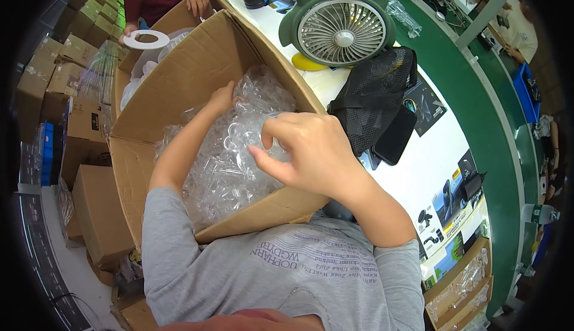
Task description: Assembling and inspecting clear plastic components for a product, using a squeeze bottle to apply liquid and fitting parts together.
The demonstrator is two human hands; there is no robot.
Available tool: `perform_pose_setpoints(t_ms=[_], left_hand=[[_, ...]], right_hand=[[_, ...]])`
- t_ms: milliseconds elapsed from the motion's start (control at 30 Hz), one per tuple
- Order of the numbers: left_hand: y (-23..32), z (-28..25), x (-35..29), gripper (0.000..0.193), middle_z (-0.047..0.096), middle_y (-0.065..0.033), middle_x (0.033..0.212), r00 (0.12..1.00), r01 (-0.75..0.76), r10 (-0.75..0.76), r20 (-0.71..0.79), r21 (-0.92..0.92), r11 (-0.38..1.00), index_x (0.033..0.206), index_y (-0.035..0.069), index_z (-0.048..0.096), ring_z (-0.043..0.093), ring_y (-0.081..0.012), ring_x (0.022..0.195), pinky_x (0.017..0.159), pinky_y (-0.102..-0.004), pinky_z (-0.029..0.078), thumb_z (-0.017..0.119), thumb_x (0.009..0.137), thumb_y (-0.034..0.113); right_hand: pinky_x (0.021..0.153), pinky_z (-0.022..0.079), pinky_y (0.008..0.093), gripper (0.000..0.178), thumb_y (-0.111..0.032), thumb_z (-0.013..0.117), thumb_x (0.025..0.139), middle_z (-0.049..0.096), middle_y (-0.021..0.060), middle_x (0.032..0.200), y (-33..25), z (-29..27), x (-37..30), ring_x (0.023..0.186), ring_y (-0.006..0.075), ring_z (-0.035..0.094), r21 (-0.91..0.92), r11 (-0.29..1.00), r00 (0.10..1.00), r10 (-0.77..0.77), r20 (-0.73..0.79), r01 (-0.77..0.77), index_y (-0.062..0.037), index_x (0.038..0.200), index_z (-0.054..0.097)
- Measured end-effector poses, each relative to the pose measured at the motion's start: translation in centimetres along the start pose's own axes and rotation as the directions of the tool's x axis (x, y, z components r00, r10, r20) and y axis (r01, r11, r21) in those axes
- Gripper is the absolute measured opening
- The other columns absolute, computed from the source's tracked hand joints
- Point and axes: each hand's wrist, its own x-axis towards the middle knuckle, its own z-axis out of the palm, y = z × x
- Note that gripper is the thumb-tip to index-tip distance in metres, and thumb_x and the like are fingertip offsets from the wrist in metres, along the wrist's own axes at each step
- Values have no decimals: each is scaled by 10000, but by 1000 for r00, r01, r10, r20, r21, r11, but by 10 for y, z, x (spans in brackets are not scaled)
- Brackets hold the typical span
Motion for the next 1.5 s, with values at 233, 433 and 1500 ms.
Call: perform_pose_setpoints(t_ms=[233, 433, 1500], left_hand=[[-6, -50, -3, 161, 631, -183, 797, 972, -93, 50, -228, -182, 979, 842, 39, 632, 609, -361, 765, 676, -406, 472, 556, 804, 175], [-5, -144, -40, 233, 606, -52, 894, 928, -362, 114, -354, -792, 491, 848, -8, 556, 489, -103, 759, 715, -248, 410, 463, 925, 191], [111, -185, -139, 294, 597, -113, 997, 998, -3, 59, -28, -922, -387, 1092, -11, 502, 600, -184, 850, 768, -314, 489, 335, 960, 191]], right_hand=[[431, 379, 275, 207, -163, 643, 746, 518, 60, 557, 1, 7, 2, 454, 184, 508, -82, 995, 998, 62, -28, -64, -61, 608, 528], [435, 381, 276, 203, -158, 645, 743, 508, 53, 550, -2, 7, 3, 458, 180, 507, -126, 989, 997, 68, -35, -72, -61, 626, 511], [521, 443, 310, 150, -182, 654, 708, 515, 31, 702, -8, 33, 41, 617, 187, 569, -465, 854, 915, -355, -189, 235, -113, 813, 571]])
